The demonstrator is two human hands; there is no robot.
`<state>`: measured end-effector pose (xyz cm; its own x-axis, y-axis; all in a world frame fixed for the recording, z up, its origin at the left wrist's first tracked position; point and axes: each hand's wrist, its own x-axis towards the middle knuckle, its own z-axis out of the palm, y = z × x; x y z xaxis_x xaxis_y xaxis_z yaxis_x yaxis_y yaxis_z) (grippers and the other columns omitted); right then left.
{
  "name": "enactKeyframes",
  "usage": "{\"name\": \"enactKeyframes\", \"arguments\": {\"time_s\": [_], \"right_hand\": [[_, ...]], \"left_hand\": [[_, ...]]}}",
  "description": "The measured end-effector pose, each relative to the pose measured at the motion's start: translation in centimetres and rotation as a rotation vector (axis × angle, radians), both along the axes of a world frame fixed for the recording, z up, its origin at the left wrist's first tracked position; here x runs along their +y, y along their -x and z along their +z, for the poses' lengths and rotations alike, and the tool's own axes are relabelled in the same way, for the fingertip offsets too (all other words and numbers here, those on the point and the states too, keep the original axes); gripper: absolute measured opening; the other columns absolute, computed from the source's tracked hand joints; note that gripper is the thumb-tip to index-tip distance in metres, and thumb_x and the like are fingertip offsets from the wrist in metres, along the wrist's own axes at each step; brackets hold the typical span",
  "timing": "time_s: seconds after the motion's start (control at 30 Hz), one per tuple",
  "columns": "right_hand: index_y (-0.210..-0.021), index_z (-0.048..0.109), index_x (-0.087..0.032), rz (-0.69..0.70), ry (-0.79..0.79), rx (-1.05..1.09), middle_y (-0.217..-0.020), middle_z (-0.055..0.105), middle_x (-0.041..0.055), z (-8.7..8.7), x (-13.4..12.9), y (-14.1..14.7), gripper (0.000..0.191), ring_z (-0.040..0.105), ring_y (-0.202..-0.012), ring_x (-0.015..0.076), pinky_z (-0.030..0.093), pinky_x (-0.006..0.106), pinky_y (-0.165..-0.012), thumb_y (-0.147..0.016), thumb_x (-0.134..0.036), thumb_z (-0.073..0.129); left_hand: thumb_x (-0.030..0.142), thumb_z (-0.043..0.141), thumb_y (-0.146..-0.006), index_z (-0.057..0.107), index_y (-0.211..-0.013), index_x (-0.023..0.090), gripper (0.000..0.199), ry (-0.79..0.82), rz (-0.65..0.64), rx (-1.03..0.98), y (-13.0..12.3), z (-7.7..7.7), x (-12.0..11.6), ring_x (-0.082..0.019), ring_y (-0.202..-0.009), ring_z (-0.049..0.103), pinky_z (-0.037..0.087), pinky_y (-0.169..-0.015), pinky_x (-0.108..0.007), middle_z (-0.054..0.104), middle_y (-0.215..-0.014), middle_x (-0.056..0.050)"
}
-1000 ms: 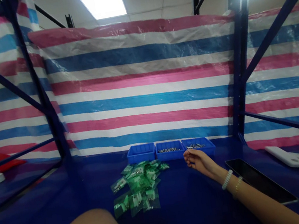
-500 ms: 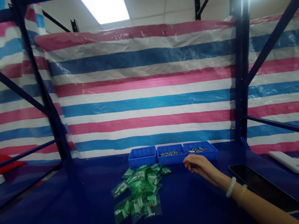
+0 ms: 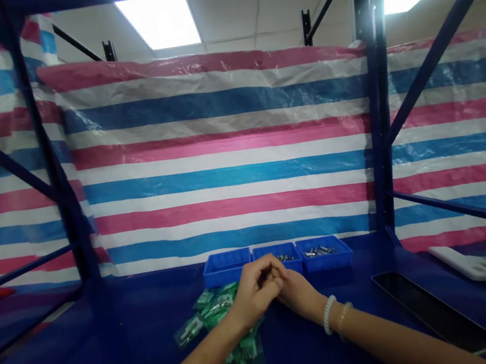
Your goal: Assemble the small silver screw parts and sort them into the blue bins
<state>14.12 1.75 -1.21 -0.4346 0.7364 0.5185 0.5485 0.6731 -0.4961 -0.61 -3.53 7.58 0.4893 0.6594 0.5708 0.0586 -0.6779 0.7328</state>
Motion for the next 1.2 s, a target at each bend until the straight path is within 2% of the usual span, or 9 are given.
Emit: {"name": "enactKeyframes", "arguments": {"time_s": [0.07, 0.23, 0.37, 0.43, 0.63, 0.73, 0.83, 1.03, 1.2], "right_hand": [[-0.082, 0.064, -0.018, -0.04, 0.059, 0.092, -0.082, 0.064, 0.0067, 0.4, 0.0, -0.9, 0.008, 0.056, -0.082, 0.0213, 0.043, 0.033, -0.075, -0.081, -0.019, 0.057], [-0.075, 0.064, -0.016, -0.094, 0.234, 0.289, -0.063, 0.061, 0.0035, 0.4, -1.3, -2.8, 0.022, 0.055, -0.058, 0.0163, 0.044, 0.027, -0.055, -0.086, -0.03, 0.05], [-0.077, 0.067, -0.015, -0.001, 0.549, 0.651, -0.061, 0.06, 0.0015, -0.1, -2.6, -2.6, 0.026, 0.053, -0.053, 0.0132, 0.041, 0.024, -0.05, -0.076, -0.04, 0.066], [-0.076, 0.068, -0.014, 0.036, 0.622, 0.75, -0.06, 0.06, 0.0013, -0.1, -3.2, -2.3, 0.028, 0.052, -0.053, 0.0124, 0.04, 0.023, -0.051, -0.07, -0.041, 0.072], [-0.08, 0.07, -0.016, 0.067, 0.629, 0.708, -0.066, 0.063, 0.0032, 0.6, -3.9, -2.6, 0.026, 0.056, -0.06, 0.0162, 0.044, 0.026, -0.053, -0.064, -0.035, 0.077], [-0.08, 0.068, -0.018, 0.024, 0.453, 0.656, -0.073, 0.065, 0.0045, 1.0, -4.3, -2.9, 0.017, 0.059, -0.066, 0.0192, 0.047, 0.029, -0.057, -0.068, -0.029, 0.075], [-0.079, 0.067, -0.022, -0.005, 0.074, 0.47, -0.078, 0.066, 0.005, 1.6, -5.0, -3.1, 0.003, 0.059, -0.071, 0.0199, 0.048, 0.033, -0.065, -0.076, -0.02, 0.068], [-0.084, 0.065, -0.02, 0.077, -0.674, 0.161, -0.086, 0.064, 0.0064, 2.3, -6.4, -3.7, 0.023, 0.056, -0.083, 0.019, 0.049, 0.035, -0.07, -0.083, 0.0, 0.053], [-0.085, 0.063, -0.018, 0.044, -0.93, 0.062, -0.084, 0.067, 0.0051, 2.5, -7.1, -4.2, 0.02, 0.059, -0.082, 0.0181, 0.05, 0.036, -0.073, -0.081, 0.001, 0.058]], "left_hand": [[0.022, 0.053, -0.073, 0.059, -0.08, 0.018, 0.011, -0.001, 0.114, 0.017, 0.1, -1.2, 0.6, -0.013, -0.057, 0.043, 0.036, -0.055, -0.024, 0.048, -0.063, 0.002], [0.02, 0.062, -0.067, 0.054, -0.106, 0.022, 0.041, 0.092, 0.357, -0.053, 1.2, -4.7, 2.0, -0.022, -0.091, 0.054, 0.047, -0.072, -0.031, 0.056, -0.106, -0.008], [0.033, 0.073, -0.063, 0.053, -0.103, 0.021, 0.047, 0.514, 0.225, -0.139, 1.3, -7.4, 2.9, -0.015, -0.062, 0.059, 0.05, -0.059, -0.029, 0.058, -0.087, -0.002], [0.034, 0.075, -0.063, 0.055, -0.099, 0.021, 0.043, 0.654, 0.176, -0.206, 1.1, -8.1, 2.8, -0.013, -0.059, 0.058, 0.051, -0.061, -0.029, 0.056, -0.077, 0.002], [0.026, 0.073, -0.065, 0.06, -0.088, 0.019, 0.028, 0.784, 0.159, -0.267, 0.7, -7.4, 1.5, -0.012, -0.063, 0.057, 0.052, -0.063, -0.027, 0.053, -0.071, 0.003], [0.023, 0.067, -0.07, 0.059, -0.09, 0.02, 0.022, 0.53, 0.172, -0.131, 0.7, -6.2, 0.8, -0.015, -0.066, 0.059, 0.052, -0.064, -0.029, 0.056, -0.073, 0.001], [0.013, 0.062, -0.074, 0.058, -0.086, 0.02, 0.014, 0.06, 0.257, 0.031, 0.9, -5.2, 0.3, -0.018, -0.079, 0.06, 0.05, -0.072, -0.032, 0.061, -0.082, -0.003], [0.003, 0.053, -0.082, 0.06, -0.082, 0.017, 0.016, -0.94, 0.28, 0.117, 1.9, -4.8, -0.1, -0.019, -0.087, 0.056, 0.049, -0.076, -0.035, 0.065, -0.088, -0.006], [0.005, 0.054, -0.084, 0.062, -0.085, 0.016, 0.014, -1.189, 0.304, 0.109, 2.2, -4.8, -0.4, -0.019, -0.098, 0.058, 0.047, -0.092, -0.042, 0.069, -0.096, -0.004]]}}
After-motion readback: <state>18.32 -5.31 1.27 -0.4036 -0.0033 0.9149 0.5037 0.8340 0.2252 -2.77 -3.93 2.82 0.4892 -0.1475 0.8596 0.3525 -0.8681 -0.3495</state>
